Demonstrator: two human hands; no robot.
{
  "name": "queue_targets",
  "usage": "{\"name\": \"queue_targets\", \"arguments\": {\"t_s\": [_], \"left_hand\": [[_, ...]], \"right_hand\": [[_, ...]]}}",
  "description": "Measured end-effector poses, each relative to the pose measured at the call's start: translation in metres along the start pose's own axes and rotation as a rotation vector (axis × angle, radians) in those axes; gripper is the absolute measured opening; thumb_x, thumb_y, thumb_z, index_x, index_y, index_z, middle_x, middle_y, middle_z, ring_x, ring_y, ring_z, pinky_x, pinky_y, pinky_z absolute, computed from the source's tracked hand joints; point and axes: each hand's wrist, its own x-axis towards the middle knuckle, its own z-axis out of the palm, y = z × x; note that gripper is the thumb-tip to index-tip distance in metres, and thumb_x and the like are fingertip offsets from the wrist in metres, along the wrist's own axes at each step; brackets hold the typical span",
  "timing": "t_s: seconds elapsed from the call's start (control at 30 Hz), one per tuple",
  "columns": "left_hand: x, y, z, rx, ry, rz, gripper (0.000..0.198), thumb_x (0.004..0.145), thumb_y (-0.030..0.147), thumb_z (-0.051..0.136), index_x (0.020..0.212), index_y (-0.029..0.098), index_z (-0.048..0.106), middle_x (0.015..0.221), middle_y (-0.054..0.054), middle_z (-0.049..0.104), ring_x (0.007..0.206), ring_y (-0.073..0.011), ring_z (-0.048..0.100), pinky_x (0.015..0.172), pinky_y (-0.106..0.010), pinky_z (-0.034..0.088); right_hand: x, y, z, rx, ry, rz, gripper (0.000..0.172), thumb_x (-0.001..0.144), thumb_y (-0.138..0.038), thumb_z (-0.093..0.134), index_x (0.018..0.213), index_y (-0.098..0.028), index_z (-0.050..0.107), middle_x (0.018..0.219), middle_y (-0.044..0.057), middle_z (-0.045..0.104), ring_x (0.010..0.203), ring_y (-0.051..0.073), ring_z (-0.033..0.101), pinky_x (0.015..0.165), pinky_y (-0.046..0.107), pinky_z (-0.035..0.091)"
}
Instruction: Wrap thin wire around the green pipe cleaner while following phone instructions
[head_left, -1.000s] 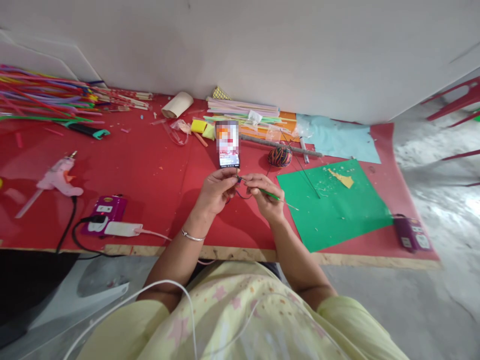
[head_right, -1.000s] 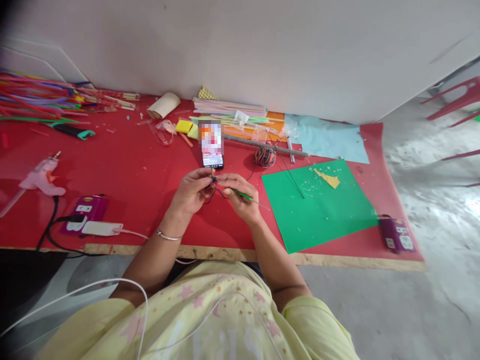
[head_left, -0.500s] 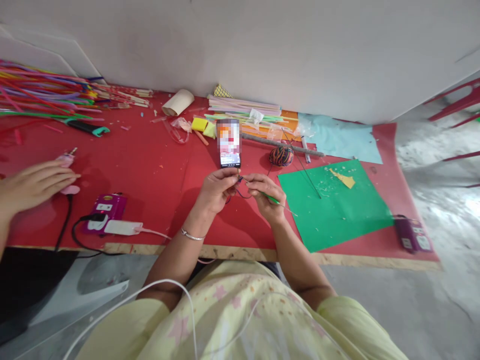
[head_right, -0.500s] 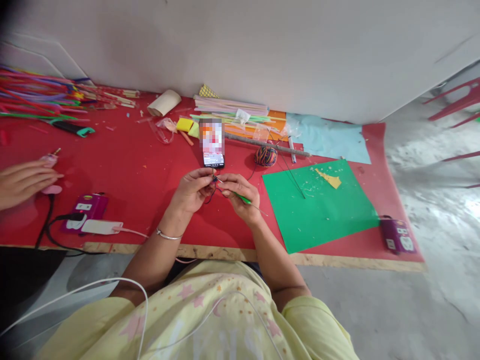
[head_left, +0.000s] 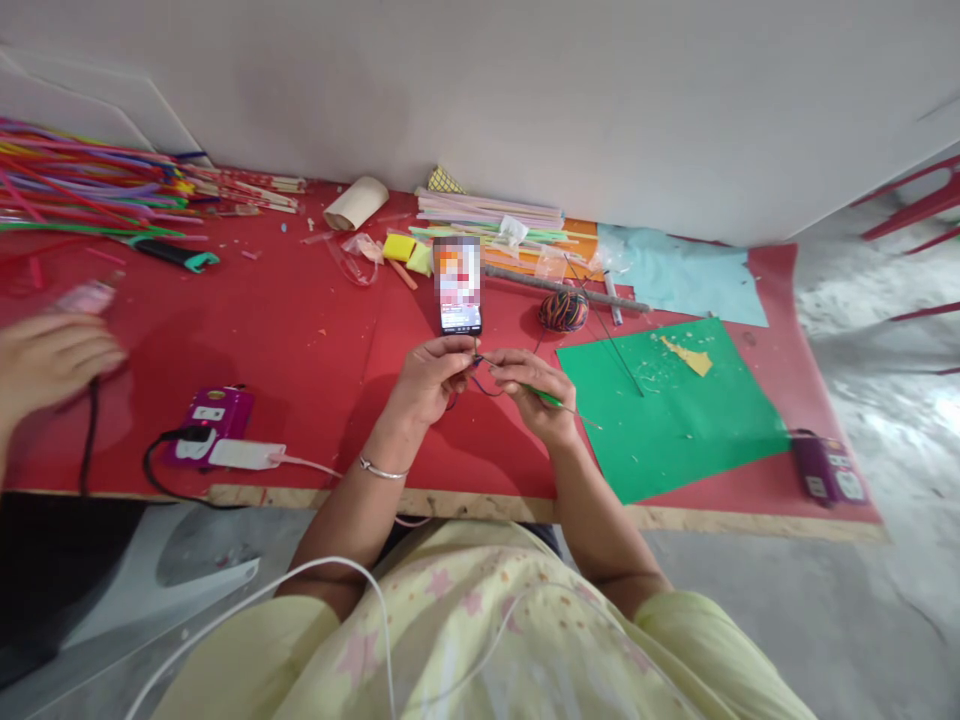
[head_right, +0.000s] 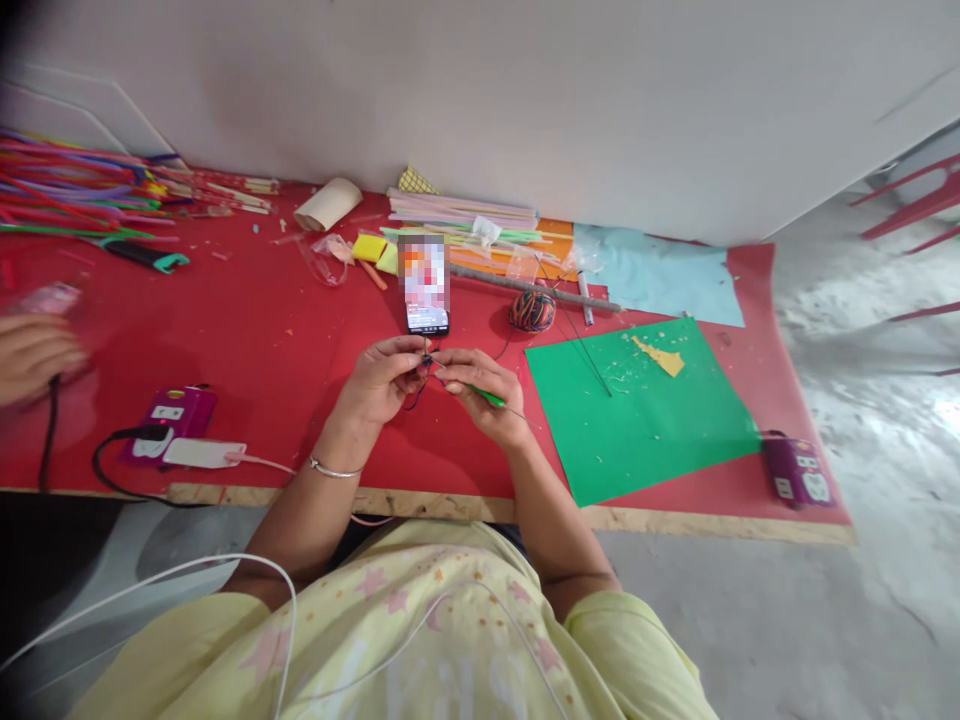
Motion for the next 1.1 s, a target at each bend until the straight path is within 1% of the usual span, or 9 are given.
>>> {"name": "queue_targets", "arguments": {"t_s": [0.1,0.23,0.4,0.57,0.63,0.8,0.97,1.1], "left_hand": [[0.001,0.000,-0.001,0.001,-0.011,-0.003,0.031,0.055,0.019,0.086,0.084,0.015,0.078,0.067,-0.002,0.072,0.049,-0.0086,0.060,0.042,-0.019,0.042],[0.003,0.000,-0.004,0.007,-0.034,-0.025,0.030,0.053,0.020,0.085,0.081,0.014,0.078,0.066,-0.002,0.071,0.049,-0.0090,0.059,0.042,-0.019,0.041],[0.001,0.005,-0.006,-0.010,-0.091,-0.124,0.027,0.053,0.018,0.083,0.079,0.014,0.079,0.056,-0.001,0.066,0.049,-0.0098,0.059,0.042,-0.018,0.041],[0.000,0.007,-0.007,-0.035,-0.125,-0.186,0.027,0.053,0.015,0.080,0.079,0.012,0.077,0.055,-0.001,0.064,0.049,-0.0094,0.059,0.042,-0.017,0.038],[0.000,0.006,-0.008,-0.026,-0.136,-0.180,0.028,0.054,0.015,0.081,0.081,0.011,0.077,0.057,-0.001,0.066,0.050,-0.0098,0.060,0.043,-0.017,0.039],[0.002,0.004,-0.009,0.030,-0.135,-0.103,0.031,0.057,0.023,0.088,0.086,0.013,0.079,0.060,-0.002,0.068,0.049,-0.0101,0.060,0.044,-0.019,0.044],[0.002,0.002,-0.007,0.039,-0.126,-0.083,0.032,0.058,0.026,0.090,0.086,0.015,0.079,0.061,0.000,0.068,0.049,-0.0090,0.059,0.044,-0.019,0.043],[0.002,0.002,-0.007,0.031,-0.122,-0.073,0.037,0.057,0.026,0.092,0.090,0.014,0.079,0.065,-0.001,0.070,0.052,-0.0092,0.060,0.043,-0.018,0.041]], "right_hand": [[0.000,-0.002,-0.002,0.006,-0.009,0.042,0.015,0.094,-0.036,0.073,0.104,-0.035,0.084,0.118,0.005,0.081,0.110,0.025,0.077,0.094,0.043,0.063],[-0.001,-0.004,-0.004,0.046,-0.032,0.063,0.016,0.095,-0.035,0.072,0.104,-0.034,0.084,0.119,0.005,0.081,0.111,0.025,0.077,0.095,0.042,0.064],[-0.004,-0.001,-0.006,0.098,-0.061,0.111,0.017,0.096,-0.035,0.071,0.107,-0.032,0.084,0.122,0.006,0.081,0.107,0.024,0.078,0.093,0.041,0.065],[-0.004,0.004,-0.009,0.159,-0.067,0.121,0.017,0.095,-0.037,0.072,0.106,-0.031,0.084,0.121,0.006,0.081,0.105,0.024,0.079,0.088,0.038,0.066],[-0.004,0.004,-0.009,0.162,-0.067,0.119,0.017,0.095,-0.037,0.073,0.106,-0.031,0.084,0.121,0.006,0.081,0.105,0.024,0.079,0.088,0.039,0.067],[-0.004,0.004,-0.010,0.134,-0.046,0.063,0.017,0.095,-0.031,0.073,0.108,-0.034,0.084,0.122,0.005,0.081,0.106,0.024,0.079,0.092,0.040,0.066],[-0.004,0.005,-0.011,0.122,-0.030,0.065,0.017,0.096,-0.033,0.072,0.108,-0.033,0.084,0.122,0.005,0.081,0.108,0.025,0.079,0.094,0.043,0.065],[-0.004,0.005,-0.011,0.119,-0.019,0.062,0.017,0.096,-0.036,0.072,0.107,-0.033,0.084,0.121,0.005,0.081,0.107,0.025,0.079,0.093,0.043,0.065]]}}
